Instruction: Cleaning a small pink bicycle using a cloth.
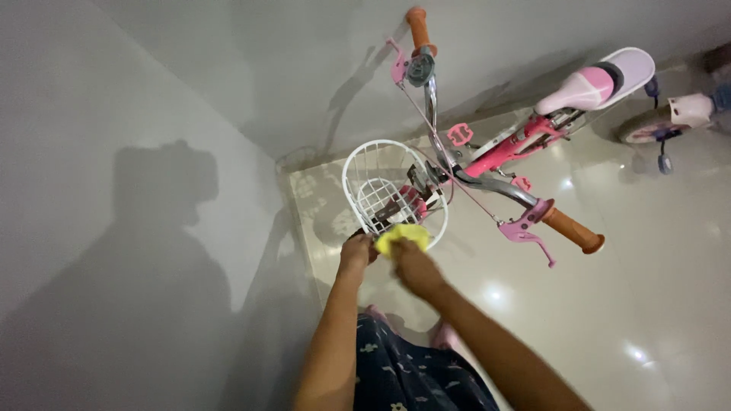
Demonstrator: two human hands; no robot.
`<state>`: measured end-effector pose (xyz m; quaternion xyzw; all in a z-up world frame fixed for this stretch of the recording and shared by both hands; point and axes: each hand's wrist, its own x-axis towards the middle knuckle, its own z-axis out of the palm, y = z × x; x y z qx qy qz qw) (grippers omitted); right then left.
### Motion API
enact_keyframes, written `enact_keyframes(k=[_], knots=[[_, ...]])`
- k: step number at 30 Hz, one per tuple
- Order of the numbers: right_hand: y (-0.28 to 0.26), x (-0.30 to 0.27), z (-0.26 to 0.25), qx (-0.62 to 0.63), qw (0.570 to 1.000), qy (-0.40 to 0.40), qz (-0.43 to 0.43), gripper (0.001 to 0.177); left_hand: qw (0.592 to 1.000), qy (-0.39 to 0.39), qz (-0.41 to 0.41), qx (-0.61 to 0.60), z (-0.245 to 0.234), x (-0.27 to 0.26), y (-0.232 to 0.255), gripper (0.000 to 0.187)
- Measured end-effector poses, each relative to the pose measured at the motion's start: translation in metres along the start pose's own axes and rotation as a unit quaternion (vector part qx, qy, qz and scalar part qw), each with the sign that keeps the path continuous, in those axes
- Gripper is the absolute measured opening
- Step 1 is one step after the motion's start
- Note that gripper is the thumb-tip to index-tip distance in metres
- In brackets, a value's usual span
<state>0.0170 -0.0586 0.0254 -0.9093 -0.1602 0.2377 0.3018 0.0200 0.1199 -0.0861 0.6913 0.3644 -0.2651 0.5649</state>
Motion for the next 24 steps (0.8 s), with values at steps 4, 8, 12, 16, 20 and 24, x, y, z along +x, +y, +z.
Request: enact_keyframes(k=[4, 8, 12, 16, 20, 24], knots=[[0.083, -0.016, -0.031, -0.134, 0.991, -0.010, -0.004, 0.043, 0.988, -0.047, -0.041, -0.139, 0.004, -0.016, 0.017, 0.024], [0.098, 0.015, -0.079, -0.192, 0.976, 0.104, 0.002, 0.046, 0.996, -0.016, -0.009, -0.088, 0.005, -0.017, 0.018, 0.022], [0.092, 0.011, -0.054, -0.124, 0.988, 0.074, 0.062, 0.054, 0.990, -0.048, -0.058, -0.118, -0.003, -0.031, 0.037, 0.031], [0.081, -0.009, 0.010, -0.036, 0.985, 0.140, 0.096, 0.044, 0.990, -0.020, -0.054, -0.130, 0.003, -0.042, 0.050, 0.029], [-0.015, -0.013, 0.043, 0.088, 0.986, 0.088, 0.109, 0.050, 0.983, 0.058, 0.023, 0.174, 0.008, -0.008, 0.004, 0.029], [-0.013, 0.004, 0.043, 0.035, 0.990, 0.136, 0.004, 0.033, 0.989, 0.050, 0.007, 0.142, 0.001, 0.021, -0.005, 0.031]])
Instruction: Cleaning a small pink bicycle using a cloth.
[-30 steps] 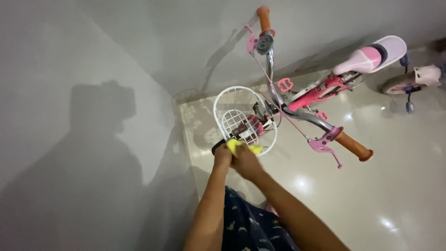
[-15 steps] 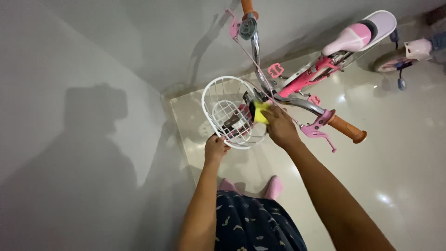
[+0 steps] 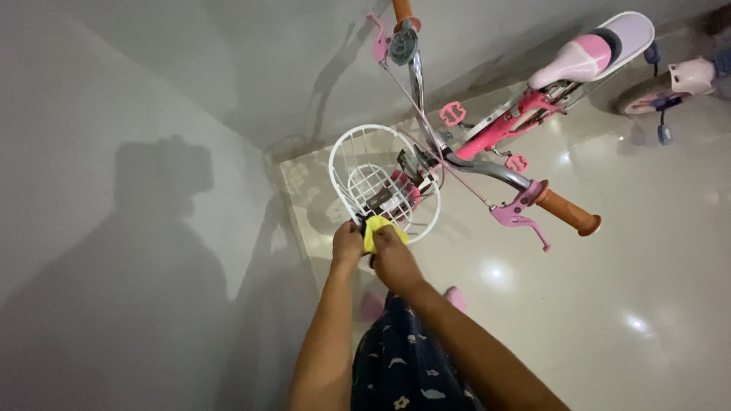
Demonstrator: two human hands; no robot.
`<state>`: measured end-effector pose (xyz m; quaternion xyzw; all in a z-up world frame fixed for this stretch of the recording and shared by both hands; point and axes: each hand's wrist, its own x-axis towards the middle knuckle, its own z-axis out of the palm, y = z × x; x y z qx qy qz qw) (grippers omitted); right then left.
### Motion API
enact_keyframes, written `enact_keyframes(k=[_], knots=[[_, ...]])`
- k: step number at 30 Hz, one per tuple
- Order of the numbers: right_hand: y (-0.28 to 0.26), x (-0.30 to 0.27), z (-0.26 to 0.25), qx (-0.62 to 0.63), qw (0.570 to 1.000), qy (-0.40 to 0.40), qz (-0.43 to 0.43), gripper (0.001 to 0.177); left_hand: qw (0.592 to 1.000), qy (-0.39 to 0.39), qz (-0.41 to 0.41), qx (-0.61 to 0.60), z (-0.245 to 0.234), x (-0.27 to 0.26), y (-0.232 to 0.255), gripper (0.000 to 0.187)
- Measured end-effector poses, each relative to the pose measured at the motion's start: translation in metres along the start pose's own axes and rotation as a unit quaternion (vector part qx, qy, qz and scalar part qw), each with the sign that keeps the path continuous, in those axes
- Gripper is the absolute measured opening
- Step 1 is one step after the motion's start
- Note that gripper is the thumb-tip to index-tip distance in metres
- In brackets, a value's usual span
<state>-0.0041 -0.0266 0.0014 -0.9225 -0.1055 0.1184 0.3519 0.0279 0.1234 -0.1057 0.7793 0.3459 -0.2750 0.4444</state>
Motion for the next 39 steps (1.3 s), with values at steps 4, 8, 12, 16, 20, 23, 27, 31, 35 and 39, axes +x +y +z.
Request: enact_keyframes(k=[4, 8, 12, 16, 20, 23, 27, 31, 35, 39], knots=[[0.059, -0.019, -0.046, -0.139, 0.990, -0.029, -0.023, 0.044, 0.980, -0.060, -0.059, -0.182, -0.017, -0.044, 0.039, 0.028], [0.081, -0.017, -0.070, -0.122, 0.986, 0.012, 0.109, 0.047, 0.952, -0.082, -0.079, -0.285, -0.012, -0.051, 0.044, 0.031], [0.062, -0.001, 0.009, -0.074, 0.993, -0.011, 0.094, 0.041, 0.949, -0.067, -0.086, -0.295, -0.003, -0.029, 0.025, 0.026], [0.048, 0.009, -0.025, 0.059, 0.993, -0.026, 0.100, 0.030, 0.959, -0.058, -0.081, -0.266, 0.000, -0.020, 0.018, 0.025], [0.039, -0.003, -0.151, 0.136, 0.988, 0.057, 0.044, 0.022, 0.956, -0.103, -0.045, -0.271, -0.007, -0.031, 0.028, 0.037], [0.003, -0.011, -0.304, 0.022, 0.991, 0.126, -0.039, 0.027, 0.939, -0.072, -0.065, -0.329, -0.007, -0.035, 0.028, 0.032], [0.039, 0.008, -0.318, -0.216, 0.976, -0.029, 0.028, 0.056, 0.985, -0.029, 0.008, -0.170, -0.004, -0.028, 0.016, 0.029], [0.057, 0.055, -0.292, -0.330, 0.920, -0.201, 0.069, 0.066, 0.985, -0.021, 0.046, -0.164, -0.023, -0.064, 0.040, 0.036], [0.190, 0.125, -0.177, -0.344, 0.908, -0.234, 0.054, 0.044, 0.953, 0.028, 0.040, -0.299, -0.019, -0.097, 0.028, 0.062], [0.194, 0.182, -0.179, -0.205, 0.913, -0.350, 0.039, 0.044, 0.975, 0.107, 0.024, -0.192, -0.022, -0.189, 0.047, 0.048]])
